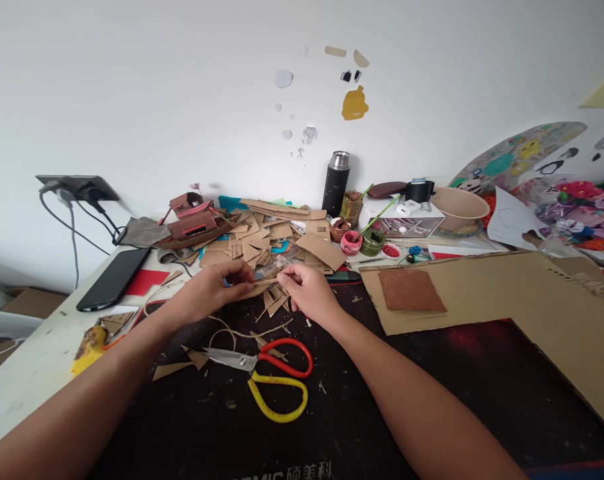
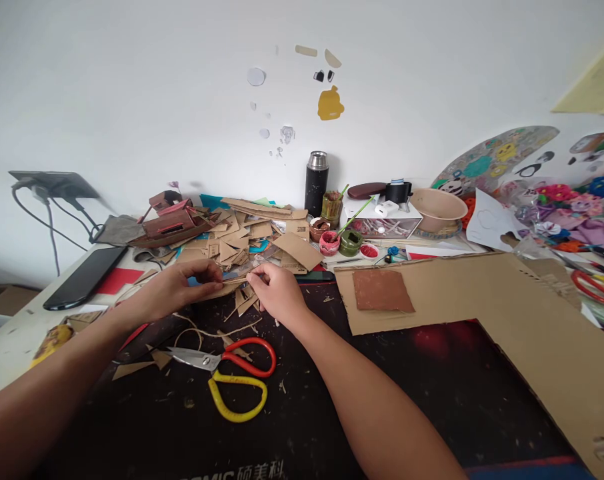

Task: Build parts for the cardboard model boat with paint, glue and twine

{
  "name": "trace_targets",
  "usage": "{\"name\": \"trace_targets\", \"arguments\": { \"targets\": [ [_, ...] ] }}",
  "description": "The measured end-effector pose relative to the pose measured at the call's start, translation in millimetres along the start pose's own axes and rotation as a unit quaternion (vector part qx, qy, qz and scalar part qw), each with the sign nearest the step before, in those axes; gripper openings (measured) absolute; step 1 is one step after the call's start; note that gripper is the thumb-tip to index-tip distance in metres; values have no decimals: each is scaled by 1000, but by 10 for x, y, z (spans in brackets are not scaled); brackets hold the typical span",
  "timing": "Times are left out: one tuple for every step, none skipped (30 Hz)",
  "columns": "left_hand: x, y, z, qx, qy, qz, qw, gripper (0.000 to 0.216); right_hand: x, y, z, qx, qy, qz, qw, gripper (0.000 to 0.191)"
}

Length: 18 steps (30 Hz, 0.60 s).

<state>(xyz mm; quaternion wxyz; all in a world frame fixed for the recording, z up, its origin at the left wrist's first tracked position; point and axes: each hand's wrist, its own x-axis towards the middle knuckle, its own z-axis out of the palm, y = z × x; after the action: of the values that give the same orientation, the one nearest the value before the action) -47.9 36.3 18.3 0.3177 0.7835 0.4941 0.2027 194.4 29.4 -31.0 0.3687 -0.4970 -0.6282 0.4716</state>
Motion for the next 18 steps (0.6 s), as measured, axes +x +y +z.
{"name": "trace_targets", "arguments": {
  "targets": [
    [-1,4,-4,1,1,1,1000,46,2,2,0,0,0,2,1000,13],
    [-3,8,-7,2,3,1,1000,46,4,5,0,1,2,5,1000,13],
    [-5,11,-9,2,6,2,1000,46,7,8,0,2,3,7,1000,13],
    [-8,13,-11,2,9,2,1000,47,10,13,1,3,5,10,1000,13],
    [-10,14,-11,2,11,1,1000,47,13,19,1,4,7,11,1000,13],
    [-12,14,-11,2,12,0,1000,47,16,25,2,4,8,11,1000,13],
    [-14,12,-11,3,10,0,1000,47,18,32,4,4,9,11,1000,13],
    [-15,8,-10,6,6,0,1000,46,19,38,6,3,9,9,1000,13],
    [-16,1,-9,9,4,2,1000,45,20,44,8,4,8,7,1000,13],
    [-15,-7,-8,13,3,4,1000,43,21,49,10,6,8,4,1000,13],
    [-14,-17,-7,17,3,7,1000,41,21,53,11,10,8,1,1000,13],
    [-13,-27,-7,20,3,9,1000,39,22,55,12,16,8,-1,1000,13],
    [-10,-37,-6,21,4,10,1000,37,22,55,10,24,9,-1,1000,13],
    [-8,-46,-7,21,5,11,1000,36,23,54,7,33,10,0,999,13],
    [-6,-53,-7,19,5,11,1000,36,24,50,2,40,10,3,999,13],
    [-4,-58,-8,17,6,11,1000,36,25,44,-5,45,12,7,999,13],
    [-3,-60,-9,14,9,9,1000,37,27,37,-13,48,12,10,999,14],
    [-2,-60,-10,12,12,7,1000,38,28,29,-23,49,13,12,999,15]
  ]
}}
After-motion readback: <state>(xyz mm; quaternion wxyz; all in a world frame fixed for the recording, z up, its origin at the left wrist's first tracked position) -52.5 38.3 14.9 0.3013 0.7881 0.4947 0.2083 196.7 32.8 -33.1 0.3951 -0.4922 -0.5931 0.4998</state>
